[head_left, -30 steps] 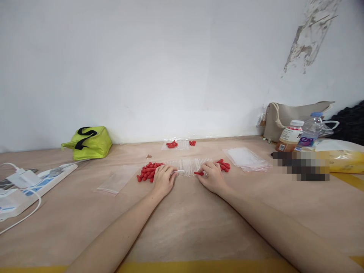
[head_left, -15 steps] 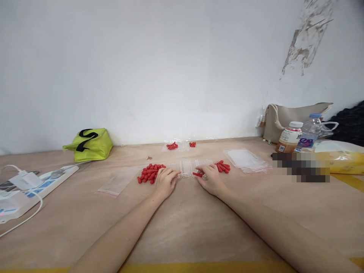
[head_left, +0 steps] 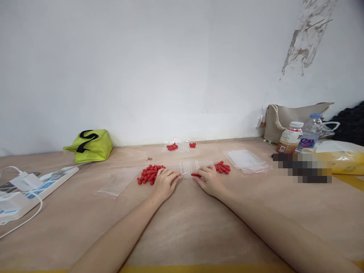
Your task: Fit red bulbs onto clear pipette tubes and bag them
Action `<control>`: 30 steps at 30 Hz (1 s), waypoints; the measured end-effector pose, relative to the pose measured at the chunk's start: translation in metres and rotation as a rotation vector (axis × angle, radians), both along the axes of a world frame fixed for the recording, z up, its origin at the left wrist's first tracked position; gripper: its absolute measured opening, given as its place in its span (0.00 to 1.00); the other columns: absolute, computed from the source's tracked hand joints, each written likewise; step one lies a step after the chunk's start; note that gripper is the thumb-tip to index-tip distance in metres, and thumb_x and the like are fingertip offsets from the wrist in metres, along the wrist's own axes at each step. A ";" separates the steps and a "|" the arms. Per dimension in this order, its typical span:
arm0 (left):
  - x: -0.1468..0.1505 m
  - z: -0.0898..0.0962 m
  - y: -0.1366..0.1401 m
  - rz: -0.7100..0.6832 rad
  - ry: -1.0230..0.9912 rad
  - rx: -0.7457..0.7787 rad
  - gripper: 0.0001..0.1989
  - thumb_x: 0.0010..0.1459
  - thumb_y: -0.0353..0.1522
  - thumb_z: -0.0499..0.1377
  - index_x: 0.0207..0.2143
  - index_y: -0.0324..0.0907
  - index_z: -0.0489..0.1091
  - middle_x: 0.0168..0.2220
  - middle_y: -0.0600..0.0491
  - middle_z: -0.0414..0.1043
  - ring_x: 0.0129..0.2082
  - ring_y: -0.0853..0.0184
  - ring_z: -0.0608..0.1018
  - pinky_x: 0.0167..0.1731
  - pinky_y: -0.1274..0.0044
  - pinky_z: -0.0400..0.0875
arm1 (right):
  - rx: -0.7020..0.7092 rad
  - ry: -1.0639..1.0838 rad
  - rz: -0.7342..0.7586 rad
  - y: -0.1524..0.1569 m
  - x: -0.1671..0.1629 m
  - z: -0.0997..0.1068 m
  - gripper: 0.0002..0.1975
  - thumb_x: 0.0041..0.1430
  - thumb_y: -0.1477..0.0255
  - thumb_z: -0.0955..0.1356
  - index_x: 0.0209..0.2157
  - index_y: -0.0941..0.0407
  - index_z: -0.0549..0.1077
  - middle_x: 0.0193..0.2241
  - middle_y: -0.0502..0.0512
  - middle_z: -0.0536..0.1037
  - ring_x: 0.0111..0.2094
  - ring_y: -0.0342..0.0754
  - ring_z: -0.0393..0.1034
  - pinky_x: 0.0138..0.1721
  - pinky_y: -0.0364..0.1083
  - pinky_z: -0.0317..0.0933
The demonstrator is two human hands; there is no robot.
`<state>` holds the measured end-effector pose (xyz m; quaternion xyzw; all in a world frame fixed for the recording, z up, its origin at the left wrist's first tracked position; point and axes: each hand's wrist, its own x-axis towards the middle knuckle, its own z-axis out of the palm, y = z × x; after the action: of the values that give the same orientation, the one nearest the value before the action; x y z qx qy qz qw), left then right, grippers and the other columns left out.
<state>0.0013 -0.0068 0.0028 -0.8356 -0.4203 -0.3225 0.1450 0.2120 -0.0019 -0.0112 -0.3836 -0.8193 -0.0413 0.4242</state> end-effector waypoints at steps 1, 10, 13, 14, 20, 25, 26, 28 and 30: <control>0.000 0.000 0.000 0.000 0.002 0.002 0.09 0.58 0.33 0.52 0.37 0.44 0.71 0.32 0.53 0.73 0.35 0.65 0.70 0.40 0.71 0.57 | -0.006 0.004 0.006 0.001 -0.001 0.000 0.07 0.56 0.70 0.63 0.34 0.54 0.72 0.30 0.52 0.74 0.33 0.44 0.67 0.42 0.48 0.50; -0.002 -0.004 0.002 -0.101 0.014 -0.005 0.10 0.59 0.30 0.50 0.40 0.43 0.70 0.33 0.52 0.72 0.33 0.67 0.71 0.40 0.72 0.60 | -0.060 0.088 0.129 0.004 -0.008 0.000 0.07 0.56 0.71 0.63 0.35 0.55 0.71 0.30 0.53 0.73 0.33 0.44 0.67 0.40 0.47 0.57; -0.002 -0.006 0.003 -0.155 0.016 -0.001 0.12 0.59 0.28 0.49 0.42 0.42 0.69 0.33 0.51 0.71 0.33 0.68 0.70 0.40 0.73 0.61 | -0.086 0.107 0.164 0.003 -0.007 0.001 0.08 0.57 0.70 0.62 0.36 0.55 0.71 0.31 0.54 0.73 0.33 0.45 0.67 0.38 0.46 0.60; -0.002 -0.007 0.003 -0.168 0.016 0.001 0.12 0.59 0.27 0.49 0.42 0.42 0.69 0.33 0.51 0.71 0.34 0.67 0.70 0.40 0.73 0.62 | -0.093 0.103 0.173 0.003 -0.006 0.002 0.09 0.57 0.70 0.61 0.36 0.56 0.71 0.31 0.55 0.73 0.33 0.45 0.67 0.37 0.45 0.61; -0.002 -0.006 0.000 -0.239 0.016 -0.015 0.17 0.56 0.22 0.46 0.43 0.42 0.69 0.33 0.50 0.70 0.33 0.67 0.70 0.36 0.75 0.65 | -0.112 0.080 0.230 -0.001 -0.005 0.004 0.09 0.57 0.71 0.61 0.34 0.56 0.72 0.29 0.54 0.73 0.33 0.45 0.67 0.36 0.44 0.62; -0.004 -0.006 0.000 -0.272 0.038 -0.049 0.17 0.58 0.24 0.46 0.45 0.43 0.67 0.34 0.50 0.69 0.34 0.68 0.71 0.36 0.76 0.64 | -0.104 0.067 0.240 -0.002 -0.003 0.002 0.10 0.57 0.70 0.61 0.34 0.54 0.72 0.30 0.54 0.73 0.34 0.45 0.67 0.37 0.45 0.63; -0.004 -0.006 0.001 -0.276 0.048 -0.051 0.16 0.58 0.24 0.46 0.45 0.43 0.67 0.34 0.50 0.69 0.34 0.67 0.71 0.36 0.75 0.64 | -0.102 0.061 0.250 -0.001 -0.003 0.002 0.10 0.58 0.70 0.60 0.35 0.54 0.72 0.30 0.54 0.73 0.34 0.45 0.67 0.37 0.45 0.63; -0.004 -0.007 0.001 -0.283 0.061 -0.043 0.15 0.59 0.25 0.45 0.44 0.42 0.68 0.33 0.50 0.69 0.34 0.67 0.71 0.36 0.75 0.64 | -0.098 0.049 0.273 -0.001 -0.002 0.000 0.10 0.58 0.71 0.60 0.35 0.54 0.72 0.31 0.54 0.73 0.35 0.45 0.67 0.37 0.45 0.63; -0.003 -0.006 0.000 -0.285 0.075 -0.038 0.15 0.60 0.26 0.45 0.42 0.41 0.69 0.32 0.49 0.69 0.33 0.67 0.71 0.35 0.75 0.64 | -0.097 0.032 0.290 0.000 -0.002 -0.002 0.10 0.58 0.71 0.60 0.36 0.54 0.72 0.31 0.54 0.73 0.35 0.45 0.67 0.38 0.44 0.63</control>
<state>-0.0021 -0.0064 -0.0031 -0.9008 -0.2977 -0.3006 0.0976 0.2103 -0.0022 -0.0130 -0.2818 -0.8604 0.0661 0.4195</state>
